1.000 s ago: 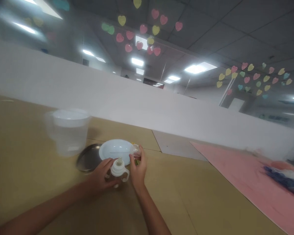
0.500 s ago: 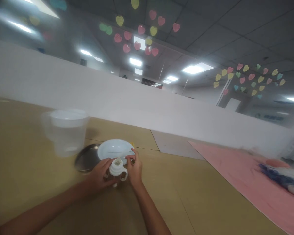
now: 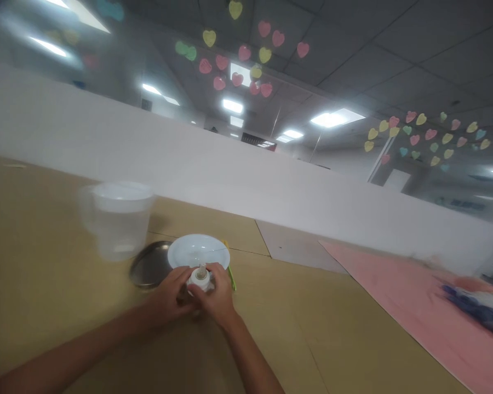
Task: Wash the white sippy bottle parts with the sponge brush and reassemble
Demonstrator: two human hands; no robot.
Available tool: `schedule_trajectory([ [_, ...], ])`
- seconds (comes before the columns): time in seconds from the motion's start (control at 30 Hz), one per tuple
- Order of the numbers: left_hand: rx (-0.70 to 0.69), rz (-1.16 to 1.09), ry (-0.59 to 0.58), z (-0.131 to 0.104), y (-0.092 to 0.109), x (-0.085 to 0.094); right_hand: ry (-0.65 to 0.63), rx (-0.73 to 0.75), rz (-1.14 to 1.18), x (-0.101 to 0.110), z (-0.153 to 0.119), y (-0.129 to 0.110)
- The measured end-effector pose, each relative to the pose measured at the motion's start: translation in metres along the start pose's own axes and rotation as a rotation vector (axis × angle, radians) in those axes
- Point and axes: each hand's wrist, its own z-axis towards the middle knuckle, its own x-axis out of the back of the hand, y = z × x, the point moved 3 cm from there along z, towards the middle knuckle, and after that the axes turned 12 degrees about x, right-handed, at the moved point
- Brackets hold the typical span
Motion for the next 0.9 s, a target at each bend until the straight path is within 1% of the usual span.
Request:
schedule_trajectory([
  [0.1, 0.035, -0.036, -0.017, 0.001, 0.003, 0.002, 0.028, -0.065, 0.03, -0.004, 0.0, -0.001],
  [0.2, 0.07, -0.071, -0.028, 0.002, 0.005, 0.003, 0.037, -0.136, 0.098, -0.003, 0.002, 0.0],
  [0.33, 0.062, -0.082, -0.027, 0.001, 0.002, 0.002, -0.002, -0.18, 0.19, 0.003, 0.004, 0.0],
  [0.43, 0.039, -0.08, -0.025, -0.001, -0.002, 0.0, -0.06, -0.215, 0.323, 0.004, 0.004, 0.002],
  [0.5, 0.036, -0.075, -0.007, -0.001, -0.004, -0.001, -0.07, -0.236, 0.425, 0.006, 0.005, 0.008],
  [0.53, 0.034, -0.07, 0.003, -0.002, -0.004, -0.002, -0.036, -0.238, 0.45, 0.008, 0.006, 0.012],
  [0.57, 0.03, -0.066, 0.01, -0.002, -0.004, -0.003, 0.031, -0.237, 0.449, 0.011, 0.007, 0.018],
  [0.67, 0.017, -0.065, 0.017, -0.002, -0.003, -0.005, 0.364, -0.237, 0.294, 0.025, 0.008, 0.033],
  [0.7, 0.016, -0.067, 0.015, -0.002, -0.002, -0.006, 0.44, -0.237, 0.262, 0.029, 0.007, 0.035],
  [0.73, 0.015, -0.068, 0.016, -0.002, -0.002, -0.006, 0.487, -0.229, 0.242, 0.03, 0.006, 0.035],
  [0.77, 0.014, -0.069, 0.016, -0.002, -0.001, -0.007, 0.495, -0.21, 0.232, 0.03, 0.005, 0.034],
  [0.8, 0.012, -0.065, 0.015, -0.002, 0.0, -0.007, 0.468, -0.175, 0.218, 0.029, 0.004, 0.03],
  [0.83, 0.007, -0.061, 0.016, -0.002, 0.0, -0.007, 0.414, -0.127, 0.19, 0.026, 0.003, 0.025],
  [0.9, 0.0, -0.057, 0.024, -0.002, 0.001, -0.006, 0.236, -0.004, 0.104, 0.017, 0.0, 0.013],
])
